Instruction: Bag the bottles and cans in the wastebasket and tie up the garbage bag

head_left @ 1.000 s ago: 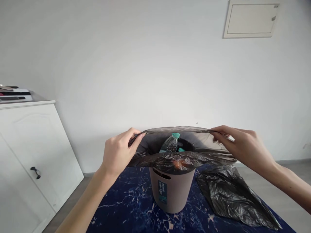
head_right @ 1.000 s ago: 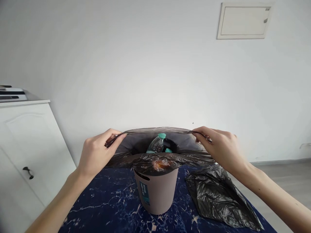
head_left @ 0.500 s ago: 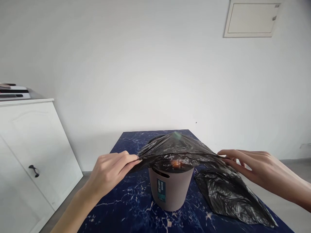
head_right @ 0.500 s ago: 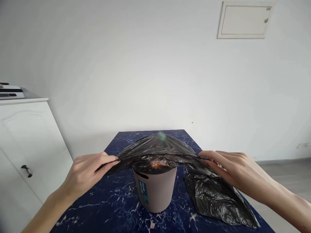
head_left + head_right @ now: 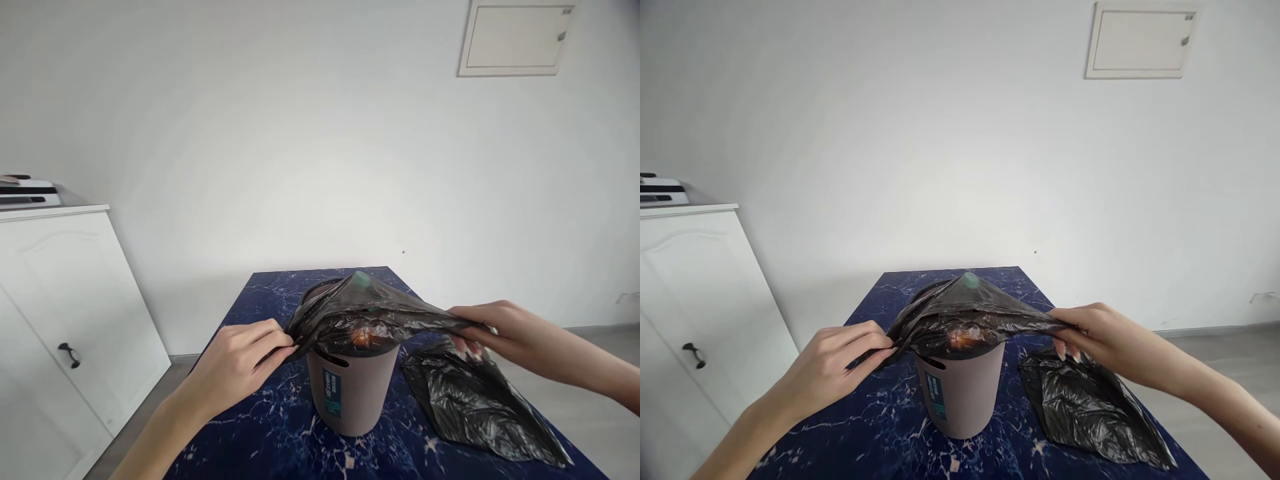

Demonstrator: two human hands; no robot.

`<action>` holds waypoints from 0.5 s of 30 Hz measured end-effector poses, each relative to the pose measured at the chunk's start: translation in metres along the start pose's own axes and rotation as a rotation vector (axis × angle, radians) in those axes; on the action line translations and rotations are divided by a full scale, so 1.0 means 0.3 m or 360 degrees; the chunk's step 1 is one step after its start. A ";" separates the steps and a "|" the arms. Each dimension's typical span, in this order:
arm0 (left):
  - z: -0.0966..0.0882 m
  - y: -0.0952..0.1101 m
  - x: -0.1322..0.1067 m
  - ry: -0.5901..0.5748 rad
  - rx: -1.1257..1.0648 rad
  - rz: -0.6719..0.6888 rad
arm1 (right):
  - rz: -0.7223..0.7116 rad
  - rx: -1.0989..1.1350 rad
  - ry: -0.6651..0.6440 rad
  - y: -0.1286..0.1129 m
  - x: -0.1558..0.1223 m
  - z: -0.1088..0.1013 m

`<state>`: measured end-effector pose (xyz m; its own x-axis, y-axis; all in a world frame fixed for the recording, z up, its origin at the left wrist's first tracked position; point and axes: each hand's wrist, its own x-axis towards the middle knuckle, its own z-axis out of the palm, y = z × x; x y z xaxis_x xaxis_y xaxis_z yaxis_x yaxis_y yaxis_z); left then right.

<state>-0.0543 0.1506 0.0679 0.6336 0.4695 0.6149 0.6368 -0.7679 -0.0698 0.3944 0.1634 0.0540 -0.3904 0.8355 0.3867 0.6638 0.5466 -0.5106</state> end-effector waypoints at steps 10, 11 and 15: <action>-0.073 0.063 0.110 0.0067 -0.0038 -0.0403 | 0.0096 0.0292 -0.0020 -0.044 0.104 -0.139; -0.075 0.092 0.142 0.0183 -0.0070 -0.0451 | 0.0087 0.0275 0.0022 -0.061 0.114 -0.140; -0.036 0.198 0.302 0.0105 -0.0275 -0.0402 | 0.0050 0.0186 0.0157 -0.144 0.157 -0.139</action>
<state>0.0362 0.1426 0.1280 0.4312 0.6302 0.6457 0.6828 -0.6957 0.2230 0.3739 0.1768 0.1262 -0.3022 0.8456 0.4401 0.5933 0.5282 -0.6074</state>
